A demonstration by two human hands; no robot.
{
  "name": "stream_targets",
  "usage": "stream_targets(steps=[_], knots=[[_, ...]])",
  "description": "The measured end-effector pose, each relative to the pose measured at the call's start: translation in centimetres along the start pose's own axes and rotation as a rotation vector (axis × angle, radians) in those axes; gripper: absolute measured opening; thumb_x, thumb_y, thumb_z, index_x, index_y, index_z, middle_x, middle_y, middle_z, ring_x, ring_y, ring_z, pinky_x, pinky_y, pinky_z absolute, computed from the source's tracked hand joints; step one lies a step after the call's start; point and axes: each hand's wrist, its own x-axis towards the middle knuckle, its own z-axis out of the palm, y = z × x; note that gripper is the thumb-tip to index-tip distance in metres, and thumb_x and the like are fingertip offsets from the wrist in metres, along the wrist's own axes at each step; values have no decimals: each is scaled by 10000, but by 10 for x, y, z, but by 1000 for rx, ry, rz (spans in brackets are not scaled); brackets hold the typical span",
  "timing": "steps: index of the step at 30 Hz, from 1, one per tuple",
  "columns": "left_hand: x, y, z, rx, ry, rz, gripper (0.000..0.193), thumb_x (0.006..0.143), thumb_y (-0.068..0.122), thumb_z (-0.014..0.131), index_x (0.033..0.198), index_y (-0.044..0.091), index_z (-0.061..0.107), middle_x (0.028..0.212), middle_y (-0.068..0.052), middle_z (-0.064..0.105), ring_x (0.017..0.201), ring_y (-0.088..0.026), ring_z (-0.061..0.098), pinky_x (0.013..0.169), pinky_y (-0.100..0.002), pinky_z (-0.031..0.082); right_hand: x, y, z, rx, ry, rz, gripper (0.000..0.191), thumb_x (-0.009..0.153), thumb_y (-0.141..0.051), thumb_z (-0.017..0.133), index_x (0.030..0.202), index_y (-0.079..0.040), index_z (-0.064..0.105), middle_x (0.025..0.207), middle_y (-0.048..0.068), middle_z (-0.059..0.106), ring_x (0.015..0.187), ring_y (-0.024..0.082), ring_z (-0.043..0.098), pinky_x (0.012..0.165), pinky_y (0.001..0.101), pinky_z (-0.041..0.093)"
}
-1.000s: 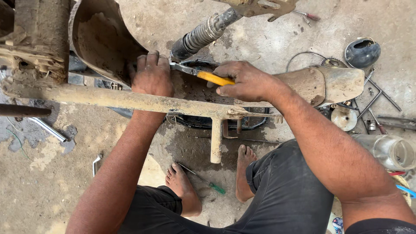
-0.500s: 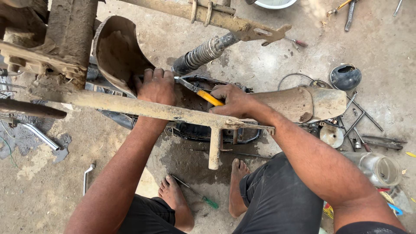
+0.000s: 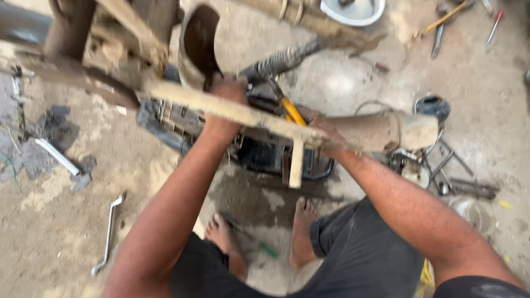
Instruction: The person sits on the ground beside a motorcycle frame and works on components under the body panel, using pliers and a screwdriver to loosen, adjust and manipulate parts and fasteners, handling small hardware pieces one at a time.
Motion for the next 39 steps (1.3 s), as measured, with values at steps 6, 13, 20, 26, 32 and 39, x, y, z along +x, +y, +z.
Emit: stream_targets(steps=[6, 13, 20, 26, 32, 39], knots=[[6, 2, 0, -53, -66, -89, 167, 841, 125, 692, 987, 65, 744, 1002, -138, 708, 1019, -368, 618, 877, -483, 527, -26, 15, 53, 53, 79, 154, 682, 766, -199, 686, 1415, -25, 567, 1203, 135, 682, 1053, 248, 647, 958, 376, 521], [0, 5, -7, -18, 2, -72, 191, 811, 153, 710, 971, 49, 730, 971, -149, 700, 972, -358, 625, 819, -471, 540, -4, -9, 128, -113, 193, -201, 751, 749, -172, 688, 1458, 6, 515, 1224, 190, 663, 1092, 309, 640, 989, 411, 507], [4, 2, 0, 37, -3, -72, 178, 795, 153, 703, 944, 58, 727, 958, -126, 701, 963, -343, 638, 805, -477, 544, 7, -29, 140, -344, 256, -190, 547, 767, -236, 763, 1217, 21, 585, 1083, 219, 643, 1050, 335, 630, 931, 450, 504], [5, 2, -1, -20, -20, -64, 182, 778, 136, 697, 940, 60, 731, 1014, -120, 697, 995, -356, 635, 849, -464, 541, 17, -27, 136, -283, 138, -32, 302, 728, -274, 760, 877, -34, 651, 766, 107, 660, 754, 255, 673, 733, 396, 557], [2, 4, -10, -25, -22, -57, 170, 818, 135, 694, 963, 53, 728, 1027, -125, 692, 998, -359, 635, 923, -499, 500, 35, -12, 120, -651, 104, -100, 346, 732, -277, 729, 1028, -105, 677, 888, 125, 690, 852, 302, 686, 813, 456, 554], [3, 5, -9, -16, -9, -27, 176, 784, 136, 700, 926, 36, 729, 973, -143, 694, 958, -360, 637, 906, -501, 496, 31, -13, 120, -711, 234, -223, 438, 695, -270, 800, 1037, -48, 641, 960, 210, 631, 870, 357, 668, 784, 485, 548]])
